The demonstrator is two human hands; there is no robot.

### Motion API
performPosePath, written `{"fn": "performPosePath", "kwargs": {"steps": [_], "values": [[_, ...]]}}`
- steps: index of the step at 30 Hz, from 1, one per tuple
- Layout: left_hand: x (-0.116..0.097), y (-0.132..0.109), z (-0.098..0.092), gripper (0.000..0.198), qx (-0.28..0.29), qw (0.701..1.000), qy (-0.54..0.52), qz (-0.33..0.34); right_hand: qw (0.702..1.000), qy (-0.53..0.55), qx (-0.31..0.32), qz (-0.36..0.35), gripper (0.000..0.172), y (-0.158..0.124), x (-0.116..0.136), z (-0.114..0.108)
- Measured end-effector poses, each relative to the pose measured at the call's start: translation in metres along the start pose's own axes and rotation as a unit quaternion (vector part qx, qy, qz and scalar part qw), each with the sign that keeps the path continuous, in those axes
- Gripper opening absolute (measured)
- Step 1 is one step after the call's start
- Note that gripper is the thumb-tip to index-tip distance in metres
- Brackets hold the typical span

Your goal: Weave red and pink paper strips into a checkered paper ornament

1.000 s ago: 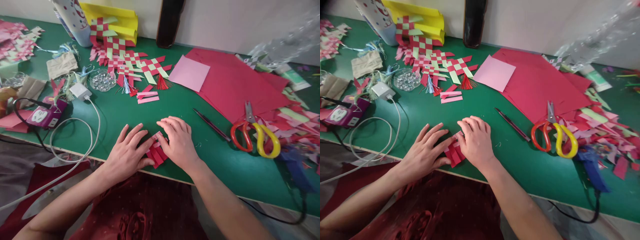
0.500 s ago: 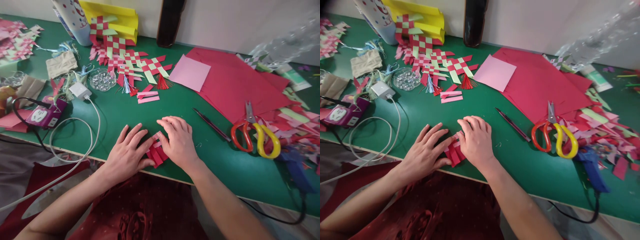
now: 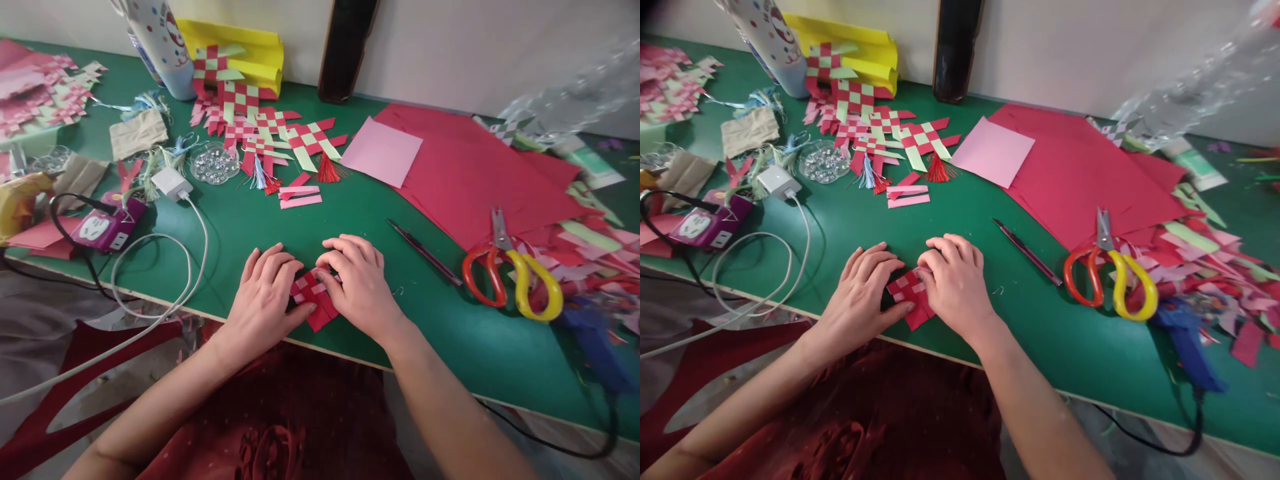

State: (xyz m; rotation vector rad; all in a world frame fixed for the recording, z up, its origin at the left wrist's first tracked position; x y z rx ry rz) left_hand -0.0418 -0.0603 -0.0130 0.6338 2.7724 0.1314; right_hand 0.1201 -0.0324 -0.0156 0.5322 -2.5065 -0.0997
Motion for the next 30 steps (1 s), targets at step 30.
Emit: {"fn": "performPosePath", "kwargs": {"steps": [30], "values": [[-0.002, 0.021, -0.003, 0.012, -0.013, 0.996, -0.086, -0.010, 0.995, 0.096, 0.006, -0.032, 0.010, -0.001, -0.001, -0.006]]}}
Point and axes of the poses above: each hand's wrist, its own y-axis towards the middle knuckle, its own z-axis out of the palm, x = y × z, the point moved 4 cm from there along y, towards the middle knuckle, and after that the axes turned 7 degrees about y, right-handed, at the moved point
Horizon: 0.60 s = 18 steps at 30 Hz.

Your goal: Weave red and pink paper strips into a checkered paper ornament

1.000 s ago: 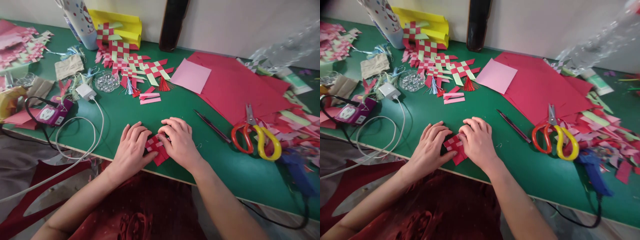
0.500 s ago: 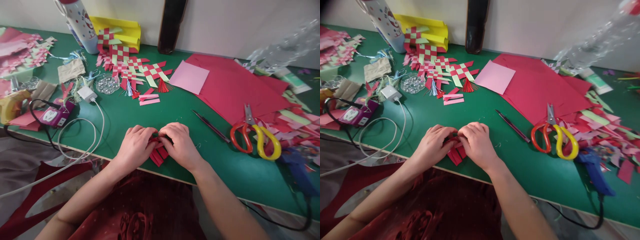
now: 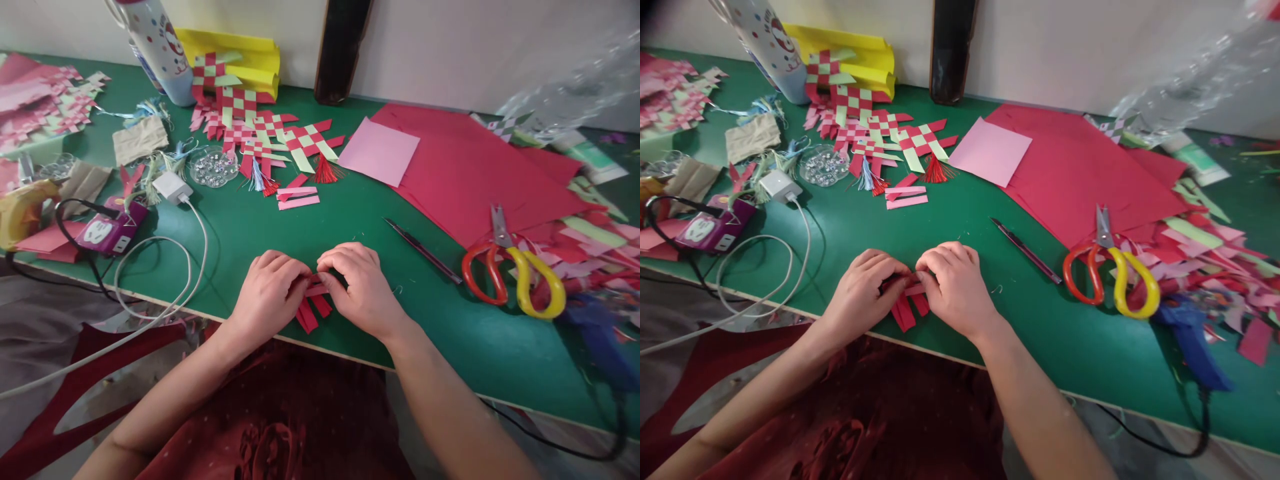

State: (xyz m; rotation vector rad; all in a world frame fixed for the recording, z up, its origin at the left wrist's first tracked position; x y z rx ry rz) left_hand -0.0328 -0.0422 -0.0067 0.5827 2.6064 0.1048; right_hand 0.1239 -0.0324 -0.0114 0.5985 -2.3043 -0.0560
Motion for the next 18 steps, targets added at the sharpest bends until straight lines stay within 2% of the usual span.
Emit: {"fn": "performPosePath", "kwargs": {"steps": [2, 5, 11, 14, 18], "values": [[0.003, -0.003, -0.001, 0.011, 0.000, 1.000, 0.011, 0.008, 1.000, -0.011, 0.001, -0.006, 0.010, -0.001, 0.000, 0.001], [0.009, -0.012, -0.006, 0.023, 0.008, 0.999, 0.023, 0.030, 1.000, -0.017, -0.012, -0.012, 0.015, -0.002, 0.000, 0.000], [0.009, -0.037, -0.019, 0.024, 0.008, 0.989, 0.038, 0.142, 0.999, -0.044, -0.015, -0.011, 0.016, -0.002, -0.001, 0.003], [0.003, -0.049, -0.017, 0.025, 0.020, 0.979, 0.062, 0.194, 0.998, -0.069, -0.010, -0.008, 0.013, -0.002, 0.001, 0.005], [0.003, -0.059, -0.006, 0.031, 0.057, 0.972, 0.100, 0.204, 0.996, -0.085, 0.009, -0.007, 0.010, -0.002, 0.004, 0.005]]}}
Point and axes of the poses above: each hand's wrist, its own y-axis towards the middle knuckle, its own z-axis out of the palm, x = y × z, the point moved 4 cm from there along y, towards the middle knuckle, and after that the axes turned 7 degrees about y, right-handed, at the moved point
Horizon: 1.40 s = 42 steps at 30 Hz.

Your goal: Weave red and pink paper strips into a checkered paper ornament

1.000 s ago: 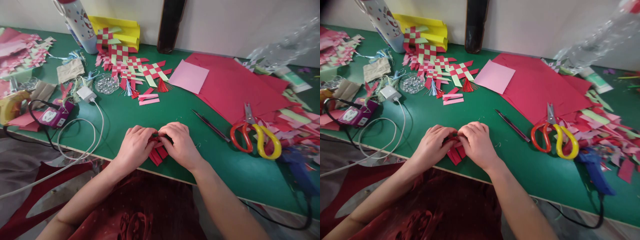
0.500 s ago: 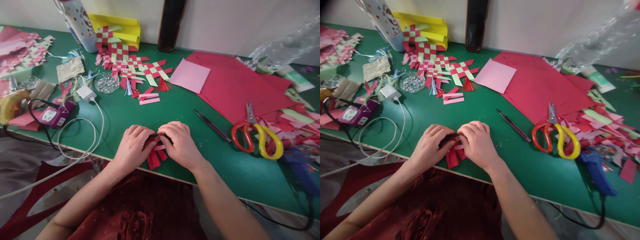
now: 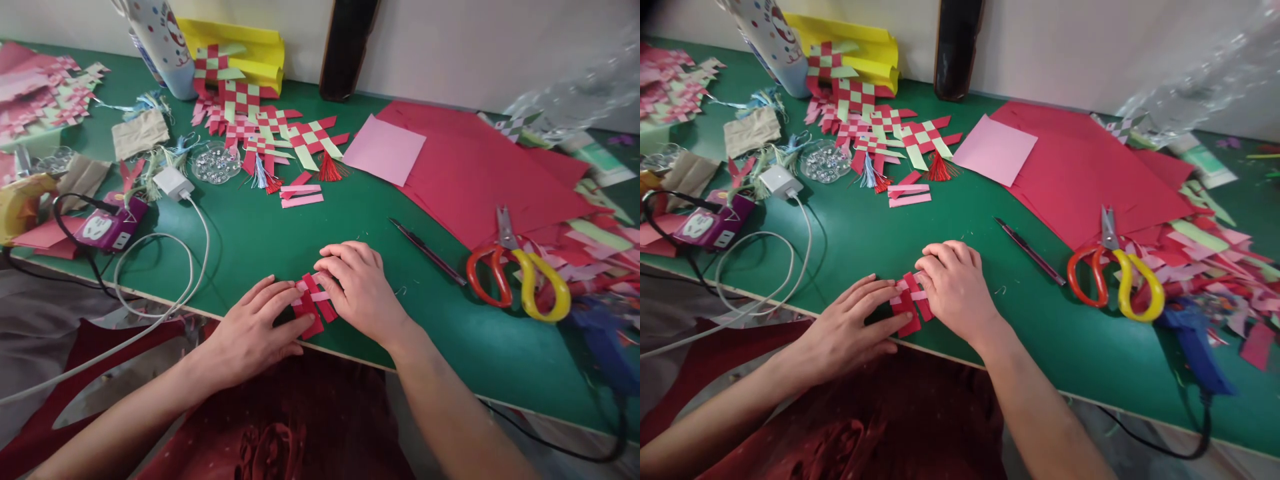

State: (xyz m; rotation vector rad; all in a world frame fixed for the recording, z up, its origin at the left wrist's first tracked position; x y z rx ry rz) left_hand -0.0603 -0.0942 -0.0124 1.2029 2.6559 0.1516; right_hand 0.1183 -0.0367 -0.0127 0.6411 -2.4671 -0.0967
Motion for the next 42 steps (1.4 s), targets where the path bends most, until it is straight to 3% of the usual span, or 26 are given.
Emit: {"fn": "performPosePath", "kwargs": {"steps": [7, 10, 15, 27, 36, 42], "values": [[0.000, -0.002, 0.004, 0.047, 0.005, 1.000, 0.023, 0.015, 1.000, -0.007, 0.012, 0.002, 0.008, 0.001, 0.002, -0.001], [0.002, 0.005, 0.000, 0.064, 0.005, 0.999, 0.036, 0.035, 1.000, -0.006, 0.010, 0.000, 0.011, 0.000, 0.001, -0.001], [0.010, 0.021, -0.002, 0.076, 0.019, 0.998, 0.047, 0.024, 1.000, -0.004, 0.007, 0.002, 0.014, 0.000, 0.000, 0.000], [0.016, 0.022, 0.002, 0.061, 0.028, 0.999, -0.014, 0.033, 1.000, 0.004, -0.001, 0.007, 0.014, 0.000, -0.002, 0.000], [0.005, 0.012, 0.002, 0.062, 0.040, 0.996, -0.010, 0.076, 1.000, 0.005, -0.006, 0.010, 0.014, 0.001, -0.003, 0.001], [0.006, 0.009, 0.008, 0.063, 0.048, 0.995, 0.006, 0.085, 0.998, 0.036, -0.047, -0.004, 0.014, -0.009, -0.005, -0.015]]}}
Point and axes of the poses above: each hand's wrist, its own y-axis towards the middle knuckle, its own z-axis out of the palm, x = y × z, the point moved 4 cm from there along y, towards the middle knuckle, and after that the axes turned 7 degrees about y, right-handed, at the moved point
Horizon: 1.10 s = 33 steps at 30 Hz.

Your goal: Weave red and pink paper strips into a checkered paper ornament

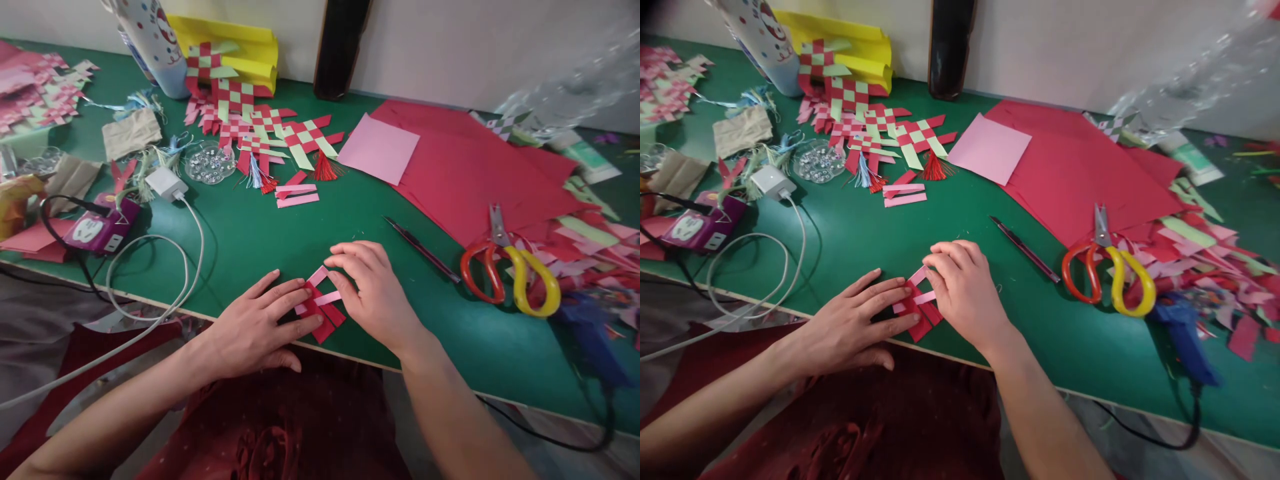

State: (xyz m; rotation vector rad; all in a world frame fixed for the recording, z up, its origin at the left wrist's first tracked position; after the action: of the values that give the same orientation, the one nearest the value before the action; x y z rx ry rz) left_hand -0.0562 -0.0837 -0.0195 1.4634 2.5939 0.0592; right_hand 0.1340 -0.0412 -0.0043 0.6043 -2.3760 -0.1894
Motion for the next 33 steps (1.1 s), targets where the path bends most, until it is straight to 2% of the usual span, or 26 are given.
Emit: {"fn": "performPosePath", "kwargs": {"steps": [4, 7, 13, 22, 26, 30, 33], "values": [[-0.002, 0.003, 0.000, 0.066, -0.012, 1.000, 0.013, -0.004, 0.998, -0.039, 0.016, 0.036, 0.016, -0.016, 0.002, -0.009], [-0.003, 0.004, 0.000, 0.068, -0.018, 0.999, 0.026, -0.012, 0.997, -0.052, 0.031, 0.057, 0.023, -0.025, 0.004, -0.008], [-0.003, 0.003, 0.002, 0.065, -0.009, 0.999, 0.041, -0.009, 0.995, -0.047, 0.035, 0.082, 0.018, -0.023, 0.005, 0.000], [-0.003, 0.001, 0.004, 0.064, -0.009, 0.999, 0.053, -0.007, 0.995, -0.070, -0.001, 0.075, 0.016, -0.015, 0.007, 0.005], [-0.003, 0.001, 0.003, 0.066, -0.006, 0.998, 0.060, -0.001, 0.994, -0.085, -0.007, 0.075, 0.006, -0.016, 0.005, 0.008], [-0.004, -0.004, -0.002, 0.073, -0.014, 0.998, 0.069, 0.003, 0.995, -0.083, -0.021, 0.056, 0.020, -0.019, 0.002, 0.006], [-0.004, -0.011, -0.004, 0.075, -0.018, 0.997, 0.073, -0.008, 0.996, -0.064, -0.035, 0.043, 0.023, -0.026, 0.000, 0.000]]}}
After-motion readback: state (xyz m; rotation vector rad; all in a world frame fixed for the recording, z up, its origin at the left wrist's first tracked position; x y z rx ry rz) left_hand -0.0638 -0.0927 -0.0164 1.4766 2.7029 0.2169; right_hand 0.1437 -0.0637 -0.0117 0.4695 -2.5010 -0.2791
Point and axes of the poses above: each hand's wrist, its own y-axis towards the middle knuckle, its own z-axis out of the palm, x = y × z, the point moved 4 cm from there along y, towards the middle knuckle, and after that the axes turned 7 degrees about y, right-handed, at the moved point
